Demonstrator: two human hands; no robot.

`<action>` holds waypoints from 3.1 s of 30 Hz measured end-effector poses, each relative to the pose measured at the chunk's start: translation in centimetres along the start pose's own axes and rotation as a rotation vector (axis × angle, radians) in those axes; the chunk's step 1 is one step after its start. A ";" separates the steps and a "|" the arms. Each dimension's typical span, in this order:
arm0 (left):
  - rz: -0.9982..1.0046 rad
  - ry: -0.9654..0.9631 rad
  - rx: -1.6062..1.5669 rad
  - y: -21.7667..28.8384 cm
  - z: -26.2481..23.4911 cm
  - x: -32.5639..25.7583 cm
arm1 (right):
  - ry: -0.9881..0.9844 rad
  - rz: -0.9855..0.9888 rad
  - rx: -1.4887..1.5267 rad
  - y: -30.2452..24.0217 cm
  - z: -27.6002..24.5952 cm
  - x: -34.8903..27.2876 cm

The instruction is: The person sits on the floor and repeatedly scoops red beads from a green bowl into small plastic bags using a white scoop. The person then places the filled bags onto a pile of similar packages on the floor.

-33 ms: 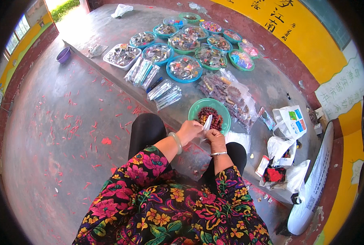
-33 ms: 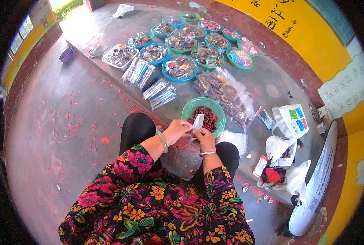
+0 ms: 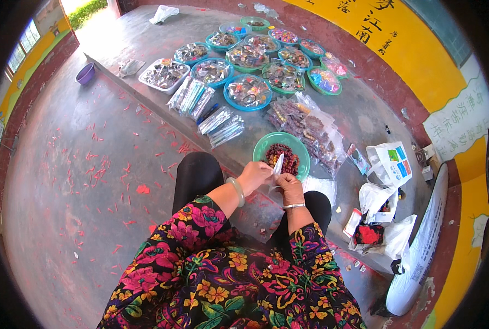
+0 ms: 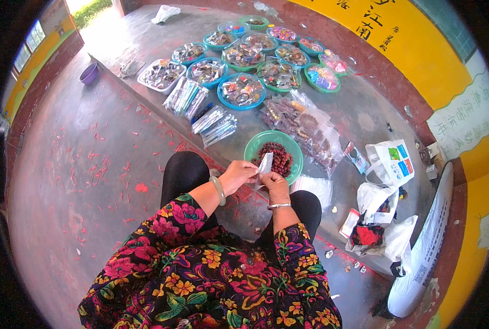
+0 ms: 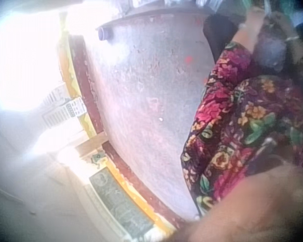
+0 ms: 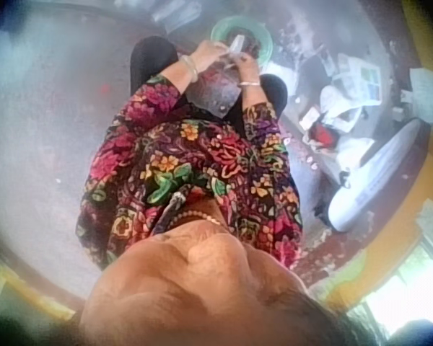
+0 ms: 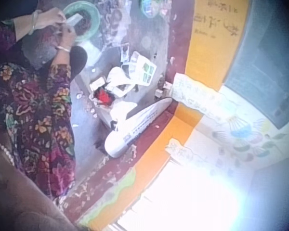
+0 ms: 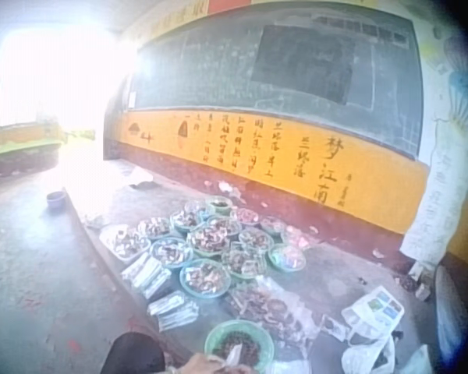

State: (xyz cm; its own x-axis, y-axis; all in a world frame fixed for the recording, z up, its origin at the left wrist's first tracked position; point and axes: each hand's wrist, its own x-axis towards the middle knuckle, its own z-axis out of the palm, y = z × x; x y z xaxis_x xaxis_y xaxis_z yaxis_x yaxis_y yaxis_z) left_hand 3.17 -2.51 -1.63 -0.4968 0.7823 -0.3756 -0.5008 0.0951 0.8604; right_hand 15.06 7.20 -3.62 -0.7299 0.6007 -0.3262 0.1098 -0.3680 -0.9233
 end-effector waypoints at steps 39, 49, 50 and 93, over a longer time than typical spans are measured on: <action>0.706 0.170 1.217 1.1 -0.4 -1.2 | 0.389 -0.290 -0.905 -0.5 0.4 -0.6; 0.395 0.236 1.292 3.4 -0.1 -1.7 | 0.298 -0.140 -0.274 -3.0 -4.3 4.2; 0.390 0.229 1.278 3.2 -0.1 -1.7 | 0.328 -0.111 -0.354 -3.8 -5.1 5.0; 0.372 0.330 0.967 1.5 -1.7 0.9 | 0.014 -0.128 -0.135 -7.2 -2.4 0.9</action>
State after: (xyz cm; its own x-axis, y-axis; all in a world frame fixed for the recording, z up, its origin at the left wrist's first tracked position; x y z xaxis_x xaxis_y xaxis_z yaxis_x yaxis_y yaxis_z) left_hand 0.75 -2.73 -1.26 -0.7403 0.6721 0.0146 0.4185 0.4438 0.7924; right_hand 15.24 12.15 2.27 -0.7346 0.6464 -0.2062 0.1066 -0.1902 -0.9759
